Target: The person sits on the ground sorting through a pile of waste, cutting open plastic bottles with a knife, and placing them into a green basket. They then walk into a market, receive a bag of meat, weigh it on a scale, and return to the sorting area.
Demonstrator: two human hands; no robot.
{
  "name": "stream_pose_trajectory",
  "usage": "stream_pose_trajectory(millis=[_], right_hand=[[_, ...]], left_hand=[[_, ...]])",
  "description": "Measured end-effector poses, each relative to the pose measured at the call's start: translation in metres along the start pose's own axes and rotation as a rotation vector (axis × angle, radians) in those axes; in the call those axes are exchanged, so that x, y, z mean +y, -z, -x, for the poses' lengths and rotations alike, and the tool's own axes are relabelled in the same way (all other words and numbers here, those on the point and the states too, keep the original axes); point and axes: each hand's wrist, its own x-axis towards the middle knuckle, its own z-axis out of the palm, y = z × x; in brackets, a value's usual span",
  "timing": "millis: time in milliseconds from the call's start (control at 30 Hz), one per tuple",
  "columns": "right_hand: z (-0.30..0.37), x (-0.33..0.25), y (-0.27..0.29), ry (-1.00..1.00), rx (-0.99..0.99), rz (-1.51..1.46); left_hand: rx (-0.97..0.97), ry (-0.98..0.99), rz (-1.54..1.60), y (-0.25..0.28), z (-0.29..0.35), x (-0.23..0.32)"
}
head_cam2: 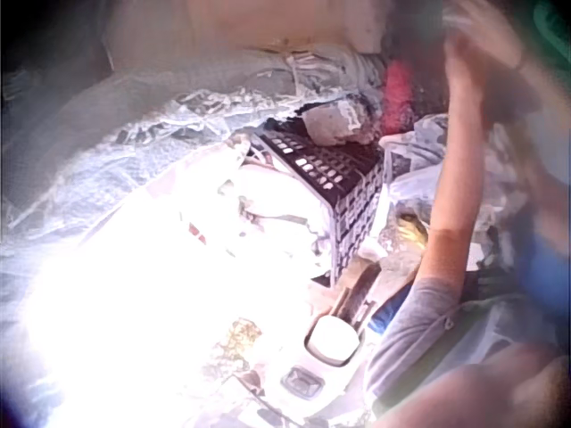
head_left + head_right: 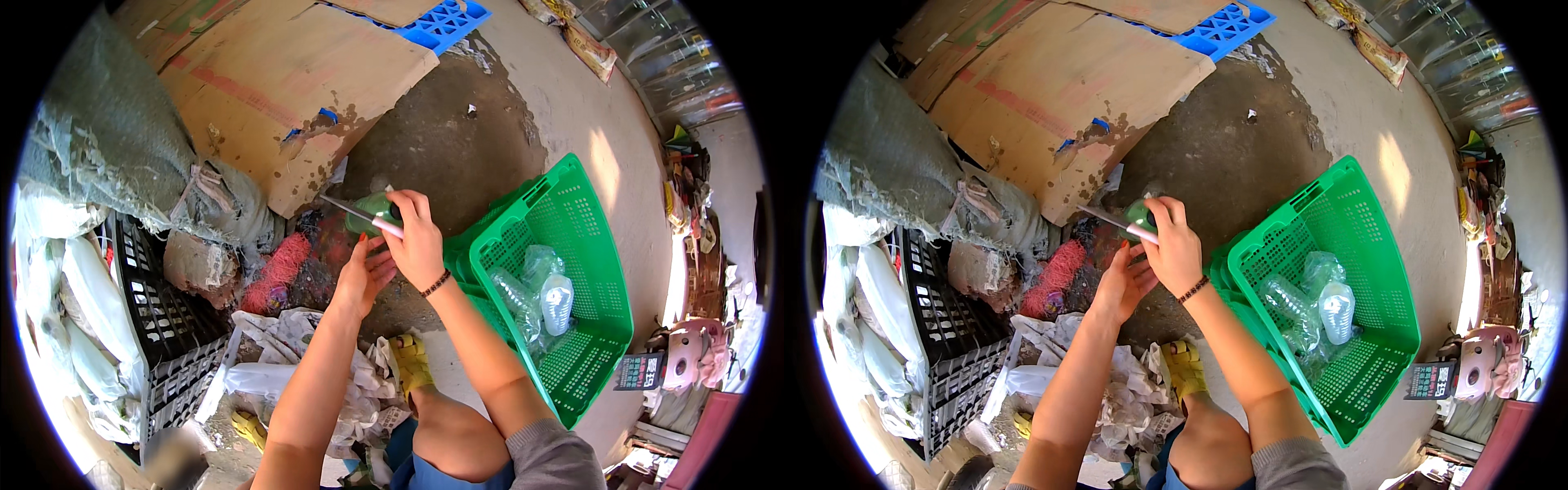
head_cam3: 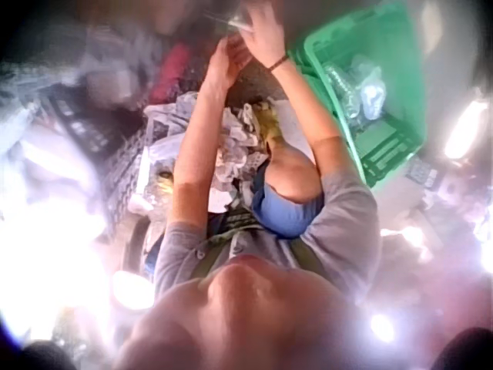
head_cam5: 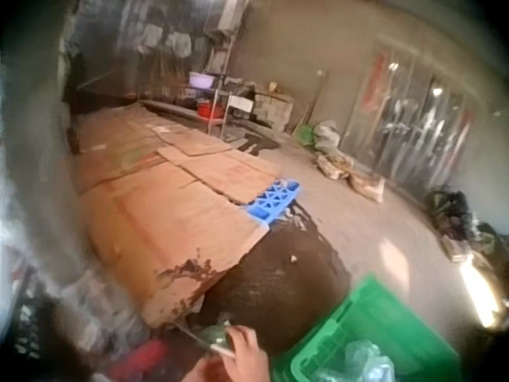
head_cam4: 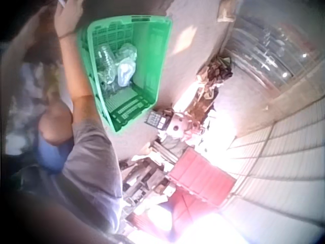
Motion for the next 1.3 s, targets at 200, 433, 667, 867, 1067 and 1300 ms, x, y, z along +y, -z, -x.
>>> stream_pose_trajectory(millis=[200,433,667,867,1067,1300], right_hand=[[-0.057,0.004,-0.001,-0.052,0.154,0.049],[-0.073,0.002,0.041,-0.172,0.362,-0.090],[-0.080,0.032,0.066,-0.342,0.478,-0.293],[-0.086,0.062,0.067,-0.467,0.480,-0.420],[-0.098,0.072,0.062,-0.515,0.528,-0.402],[-0.099,0.082,0.061,-0.637,0.496,-0.411]], left_hand=[[0.332,-0.645,-1.035,0.032,-0.038,0.006],[0.261,-1.034,-1.693,0.025,-0.055,0.072],[0.061,-0.909,-1.623,-0.010,-0.064,0.102],[0.147,-0.924,-1.920,-0.022,-0.074,0.114],[0.101,-0.926,-2.014,-0.014,-0.079,0.116],[0.081,-0.753,-1.564,-0.006,-0.059,0.119]])
